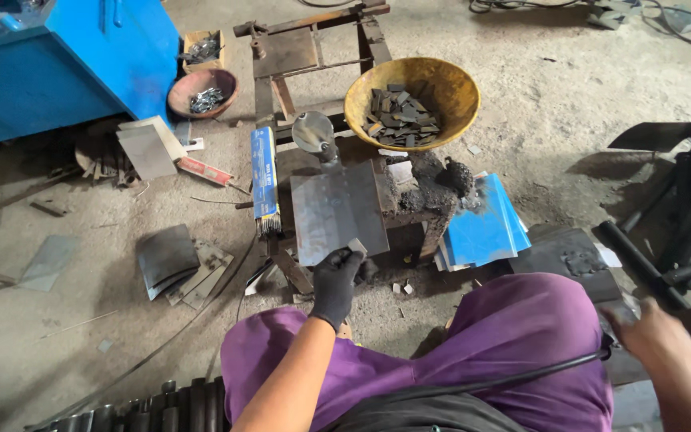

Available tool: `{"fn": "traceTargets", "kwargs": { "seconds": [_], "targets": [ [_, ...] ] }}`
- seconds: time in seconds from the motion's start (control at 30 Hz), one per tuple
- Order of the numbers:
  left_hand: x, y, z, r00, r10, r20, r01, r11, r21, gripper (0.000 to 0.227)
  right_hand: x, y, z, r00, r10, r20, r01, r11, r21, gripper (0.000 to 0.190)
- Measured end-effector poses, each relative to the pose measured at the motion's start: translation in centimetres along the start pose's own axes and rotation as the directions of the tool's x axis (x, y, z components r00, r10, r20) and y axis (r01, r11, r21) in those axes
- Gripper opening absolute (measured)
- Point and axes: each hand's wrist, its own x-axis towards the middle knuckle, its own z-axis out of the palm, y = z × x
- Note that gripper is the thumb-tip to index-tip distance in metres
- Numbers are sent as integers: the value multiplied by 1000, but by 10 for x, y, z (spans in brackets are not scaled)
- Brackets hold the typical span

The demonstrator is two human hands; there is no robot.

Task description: The person sits on the floor and uses a welding torch to join a long metal pipe to a flat metal sheet. They then pick up a metal cone-shaped object and weld it to the same sheet, creating bright sparks during the process.

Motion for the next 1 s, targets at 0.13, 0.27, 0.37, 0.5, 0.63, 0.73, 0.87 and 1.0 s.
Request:
{"fn": "traceTargets", "kwargs": {
  "seconds": [0.13, 0.27, 0.37, 0.5, 0.63, 0.73, 0.87, 1.0],
  "targets": [
    [1, -1, -1, 1000, 20, -2, -20, 992, 122, 10, -14, 57, 85, 783, 79, 617, -508, 653, 561, 80],
    [-4, 6, 6, 990, 135, 35, -138, 909, 393, 12, -27, 65, 116, 785, -58, 617, -605, 142, 784, 62],
    [-2, 6, 14, 998, 68, 12, -69, 959, 274, 13, -3, 67, 108, 857, 69, 511, -512, -8, 859, 53],
    [10, 3, 16, 999, 9, -51, 2, 979, 202, 13, 52, 53, 67, 952, 80, 297, -273, -221, 936, 42],
    [26, 5, 14, 995, 51, -83, -32, 974, 226, 15, 87, 29, -2, 995, -86, 54, -88, -469, 879, 47],
    [39, 10, 16, 989, 103, -108, -74, 966, 250, 14, 89, -26, -67, 968, -231, -101, -44, -549, 835, 37],
    [58, 23, 18, 965, 211, -155, -96, 837, 539, 14, 45, -118, -121, 889, -390, -239, -52, -605, 795, 30],
    [98, 29, 8, 886, 455, -91, -227, 596, 770, 19, 5, -225, -108, 956, -267, -120, -63, -589, 806, 26]
  ]
}}
